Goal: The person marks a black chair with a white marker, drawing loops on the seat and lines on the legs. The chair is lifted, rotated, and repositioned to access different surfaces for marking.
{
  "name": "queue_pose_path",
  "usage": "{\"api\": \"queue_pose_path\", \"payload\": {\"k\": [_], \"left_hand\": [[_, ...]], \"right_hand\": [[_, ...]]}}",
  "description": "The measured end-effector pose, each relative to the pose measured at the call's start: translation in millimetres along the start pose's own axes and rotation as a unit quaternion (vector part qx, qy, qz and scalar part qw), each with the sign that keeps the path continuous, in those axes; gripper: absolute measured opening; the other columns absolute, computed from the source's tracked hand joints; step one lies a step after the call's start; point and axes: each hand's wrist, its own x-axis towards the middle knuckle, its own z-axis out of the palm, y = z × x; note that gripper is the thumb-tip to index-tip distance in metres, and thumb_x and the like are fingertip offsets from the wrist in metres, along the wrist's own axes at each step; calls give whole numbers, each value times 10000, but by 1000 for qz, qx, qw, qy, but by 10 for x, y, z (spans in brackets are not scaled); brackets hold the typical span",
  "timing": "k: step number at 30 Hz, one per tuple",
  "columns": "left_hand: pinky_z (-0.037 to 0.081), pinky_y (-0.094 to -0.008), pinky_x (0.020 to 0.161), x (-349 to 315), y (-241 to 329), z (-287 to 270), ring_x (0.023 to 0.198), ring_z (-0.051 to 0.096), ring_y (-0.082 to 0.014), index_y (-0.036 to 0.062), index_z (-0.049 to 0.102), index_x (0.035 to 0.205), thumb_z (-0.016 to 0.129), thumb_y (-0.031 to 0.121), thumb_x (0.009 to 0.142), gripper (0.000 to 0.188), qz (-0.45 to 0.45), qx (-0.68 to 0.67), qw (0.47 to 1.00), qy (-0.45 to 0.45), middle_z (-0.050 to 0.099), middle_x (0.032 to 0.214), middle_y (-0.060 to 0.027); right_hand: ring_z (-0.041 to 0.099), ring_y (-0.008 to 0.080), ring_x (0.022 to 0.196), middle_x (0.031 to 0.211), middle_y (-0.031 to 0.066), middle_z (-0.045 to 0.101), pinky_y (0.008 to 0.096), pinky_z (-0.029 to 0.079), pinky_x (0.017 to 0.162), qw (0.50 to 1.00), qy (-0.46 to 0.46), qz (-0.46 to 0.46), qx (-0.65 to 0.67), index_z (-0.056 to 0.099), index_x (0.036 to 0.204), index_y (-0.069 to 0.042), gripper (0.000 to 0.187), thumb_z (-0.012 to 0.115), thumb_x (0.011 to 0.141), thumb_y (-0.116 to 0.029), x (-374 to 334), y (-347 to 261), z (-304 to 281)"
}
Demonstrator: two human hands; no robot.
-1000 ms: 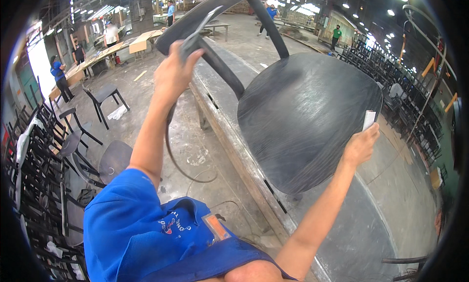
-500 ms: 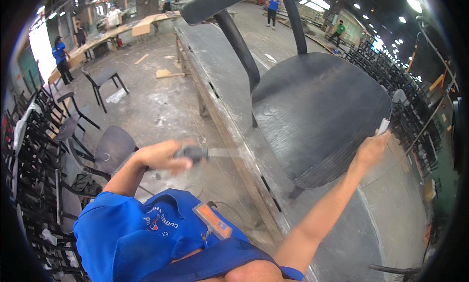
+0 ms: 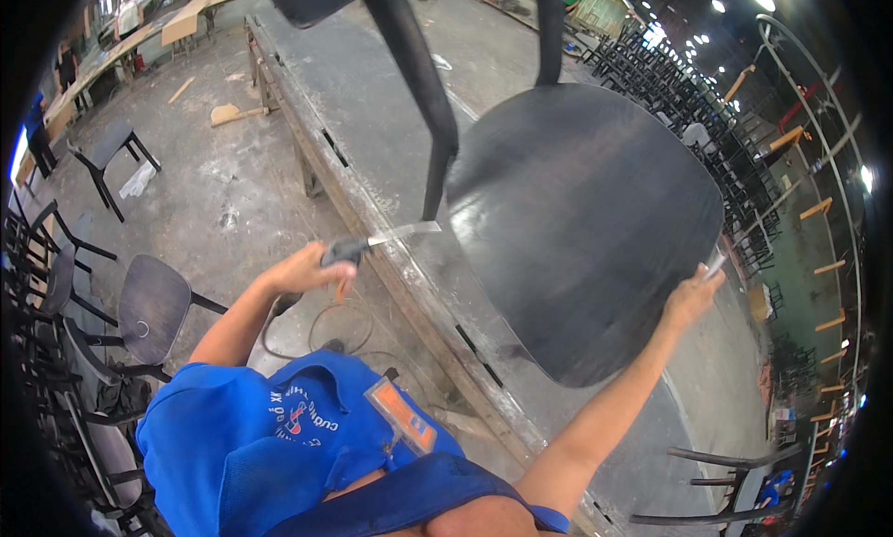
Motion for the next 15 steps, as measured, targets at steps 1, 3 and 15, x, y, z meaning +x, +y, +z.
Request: {"api": "queue_pose_path", "payload": {"k": [1,3,15], "left_hand": [[492,-323,636,178,-364,-103,598,627,-167,7,618,826,618,496,830,489,-68,6,996,64,635,671,-97],[469,-316,573,491,-1149,-236,610,559,-123,28,650,854,637,419,838,392,-140,313,924,171,584,617,-47],[497,-369,721,2842,-3416,-1465,789,661,-280,-6,676,889,673,476,766,497,-172,60,908,378,679,842,-172]], "right_hand": [[589,430,892,954,274,600,477,445,732,999,10,-34,-11,450,1181,-29,323,475,943,-245,21,27,36],[580,431,900,958,265,597,474,437,746,999,-9,-30,-38,454,1173,-27,332,479,942,-265,71,105,91],[495,317,1185,1264,199,524,368,367,988,998,-42,-26,-44,398,1360,-62,452,437,963,-276,343,592,422]]}}
